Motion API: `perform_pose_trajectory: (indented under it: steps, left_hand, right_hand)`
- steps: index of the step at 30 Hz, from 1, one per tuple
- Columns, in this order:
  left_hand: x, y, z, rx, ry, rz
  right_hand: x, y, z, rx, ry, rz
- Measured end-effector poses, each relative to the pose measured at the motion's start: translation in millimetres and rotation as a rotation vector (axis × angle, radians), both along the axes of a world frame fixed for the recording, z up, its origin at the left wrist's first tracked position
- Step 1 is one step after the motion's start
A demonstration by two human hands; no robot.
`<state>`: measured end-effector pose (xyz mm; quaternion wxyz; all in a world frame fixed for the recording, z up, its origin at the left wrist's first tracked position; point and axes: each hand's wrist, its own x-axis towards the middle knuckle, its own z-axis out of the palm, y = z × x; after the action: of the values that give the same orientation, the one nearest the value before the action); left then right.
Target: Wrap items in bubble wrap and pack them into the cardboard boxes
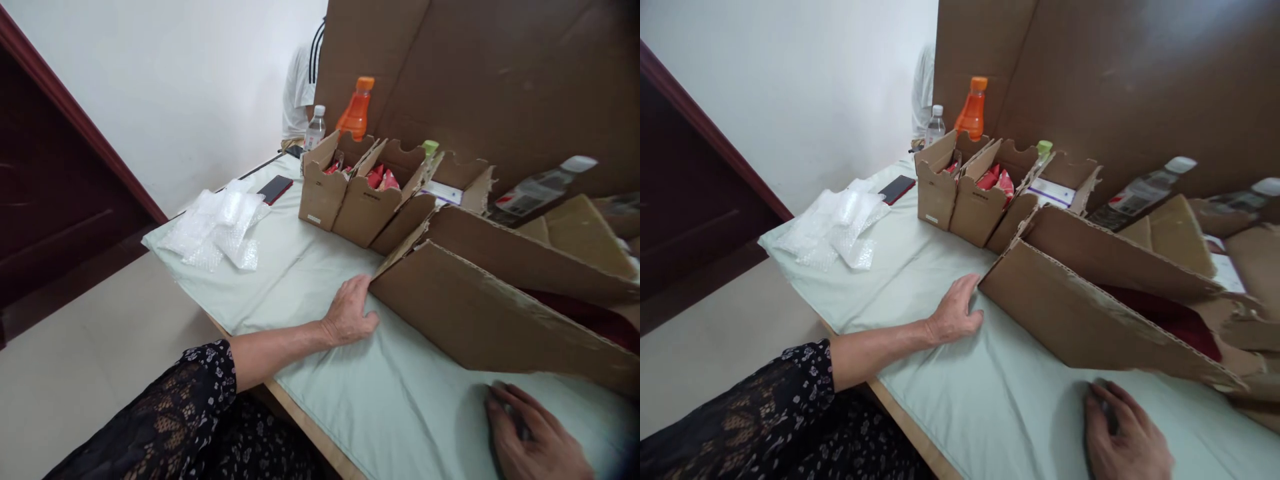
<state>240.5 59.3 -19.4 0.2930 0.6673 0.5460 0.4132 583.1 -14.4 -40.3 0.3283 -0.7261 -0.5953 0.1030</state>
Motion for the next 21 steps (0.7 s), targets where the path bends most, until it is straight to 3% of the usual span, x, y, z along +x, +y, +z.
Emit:
perform_pose_trajectory:
  steps: [3,6,9,13,16,21]
  left_hand:
    - [-33.7,-15.0,17.9,0.093,0.028,0.11]
    - [-94.0,-35.8,28.6,0.239,0.186,0.39]
    - [-156.3,-56.8,23.7,0.184,0.407,0.652]
    - [-202.1,-75.5,9.0,-0.007,0.573,0.8]
    - [-215.0,-73.8,9.4,-0.048,0.59,0.806]
    - [-250.0,-32.8,36.9,-0.026,0.463,0.887]
  right_hand:
    - [-26.7,14.8,-3.9,0.039,-0.076,0.024]
    - [-31.5,15.7,-1.2,0.044,-0.088,0.029]
    - [-26.4,13.8,-0.1,0.017,-0.133,0.037]
    - [-23.7,15.7,-1.8,-0.04,-0.227,0.043]
    - [-24.7,16.5,-1.9,-0.047,-0.271,0.054]
    - [-21.3,15.5,-4.8,0.003,-0.336,0.07]
